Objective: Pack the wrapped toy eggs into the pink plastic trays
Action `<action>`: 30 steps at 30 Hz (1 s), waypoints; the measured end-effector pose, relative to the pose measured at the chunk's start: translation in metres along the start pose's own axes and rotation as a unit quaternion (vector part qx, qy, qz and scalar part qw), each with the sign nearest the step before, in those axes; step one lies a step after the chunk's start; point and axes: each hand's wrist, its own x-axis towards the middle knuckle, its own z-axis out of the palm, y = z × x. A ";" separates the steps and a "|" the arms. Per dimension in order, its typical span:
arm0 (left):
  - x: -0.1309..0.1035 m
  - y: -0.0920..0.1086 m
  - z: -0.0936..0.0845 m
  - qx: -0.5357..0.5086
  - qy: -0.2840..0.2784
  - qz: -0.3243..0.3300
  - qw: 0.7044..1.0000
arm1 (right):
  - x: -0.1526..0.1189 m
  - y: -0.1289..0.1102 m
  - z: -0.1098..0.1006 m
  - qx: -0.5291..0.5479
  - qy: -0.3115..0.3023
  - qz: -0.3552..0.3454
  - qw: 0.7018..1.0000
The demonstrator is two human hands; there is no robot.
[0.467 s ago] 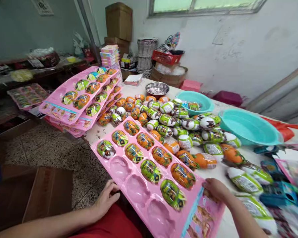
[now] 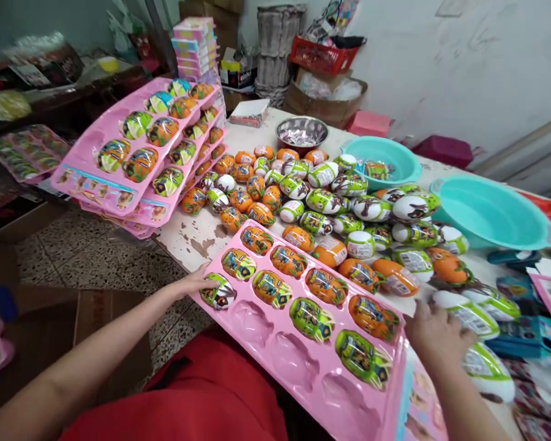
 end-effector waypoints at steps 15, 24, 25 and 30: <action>0.028 0.040 0.022 0.379 0.003 -0.051 0.924 | -0.237 -0.329 0.033 0.237 -0.416 -0.144 0.866; 0.180 0.126 -0.111 0.526 0.158 0.143 0.824 | -0.281 -0.288 0.028 0.331 -0.258 0.112 0.901; 0.196 0.131 -0.115 0.541 0.146 0.144 0.816 | -0.291 -0.286 0.022 0.335 -0.266 0.201 0.881; 0.236 0.120 -0.115 0.592 0.103 0.159 0.784 | -0.320 -0.301 -0.010 0.442 -0.235 0.636 0.587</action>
